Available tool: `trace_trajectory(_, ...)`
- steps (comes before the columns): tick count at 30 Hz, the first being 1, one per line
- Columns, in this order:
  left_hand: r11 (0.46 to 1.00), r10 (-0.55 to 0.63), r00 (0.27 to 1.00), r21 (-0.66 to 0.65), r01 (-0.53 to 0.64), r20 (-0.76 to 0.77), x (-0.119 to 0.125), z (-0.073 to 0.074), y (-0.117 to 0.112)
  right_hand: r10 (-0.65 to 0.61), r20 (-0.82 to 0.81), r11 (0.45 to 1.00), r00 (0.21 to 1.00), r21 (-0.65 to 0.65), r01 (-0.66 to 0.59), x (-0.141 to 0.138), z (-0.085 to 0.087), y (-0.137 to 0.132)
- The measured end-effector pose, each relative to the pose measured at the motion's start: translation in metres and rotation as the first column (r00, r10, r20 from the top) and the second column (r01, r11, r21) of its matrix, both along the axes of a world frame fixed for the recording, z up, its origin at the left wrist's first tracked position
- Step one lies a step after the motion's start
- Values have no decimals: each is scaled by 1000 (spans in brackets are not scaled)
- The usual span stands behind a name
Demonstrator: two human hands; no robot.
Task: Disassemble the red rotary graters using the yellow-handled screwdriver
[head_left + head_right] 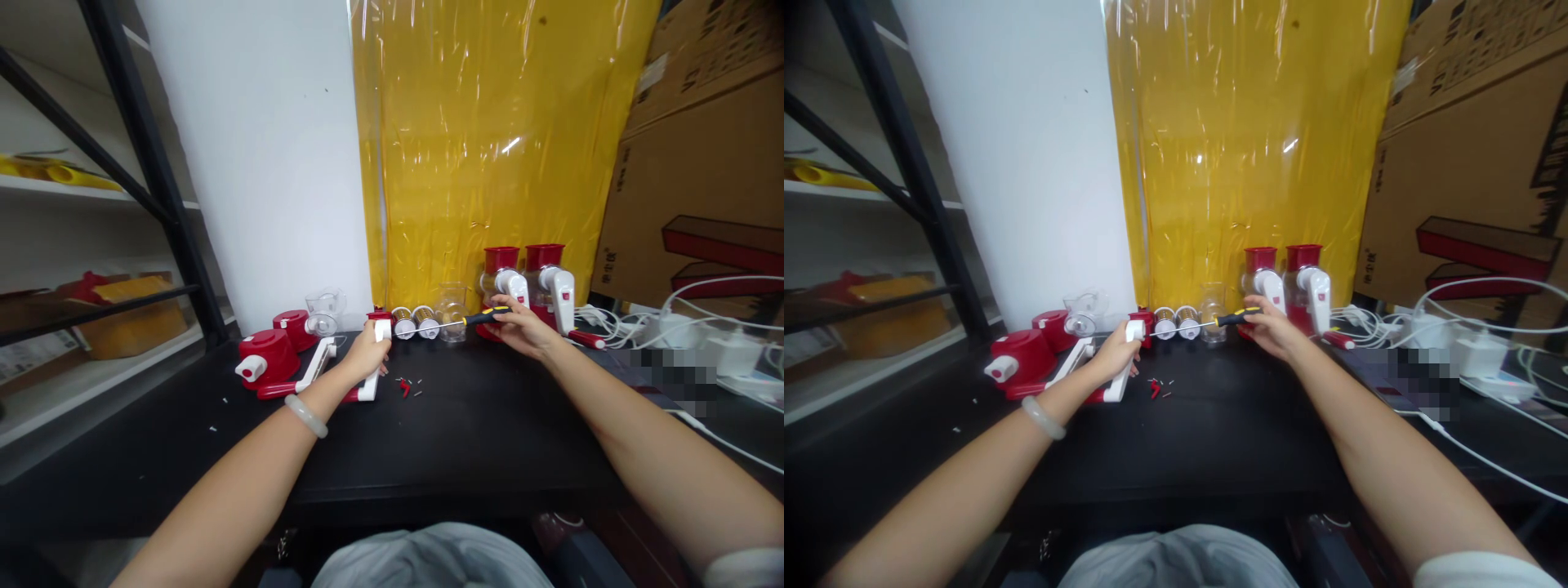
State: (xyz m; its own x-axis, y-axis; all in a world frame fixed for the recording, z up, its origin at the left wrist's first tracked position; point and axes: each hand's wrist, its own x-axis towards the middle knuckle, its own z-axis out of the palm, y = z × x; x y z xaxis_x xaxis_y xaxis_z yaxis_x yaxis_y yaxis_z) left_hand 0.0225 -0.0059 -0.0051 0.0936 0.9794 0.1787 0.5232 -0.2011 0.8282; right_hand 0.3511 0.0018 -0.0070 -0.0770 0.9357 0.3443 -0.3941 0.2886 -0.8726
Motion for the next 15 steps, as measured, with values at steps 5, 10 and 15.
trace_trajectory(5, 1000, -22, 999, 8, 22, -26, 1, -3, -1, -72, 47, 996, 996, 52, 69, -1, 1, 3)
trace_trajectory(10, 1000, -9, 1000, 5, 9, -15, 1, -1, -2, -271, 210, 960, 939, -18, 281, -2, -4, 17)
trace_trajectory(15, 1000, 15, 1000, -10, -15, 21, 2, 2, -2, -297, 493, 952, 818, 87, 294, 1, -11, 20)
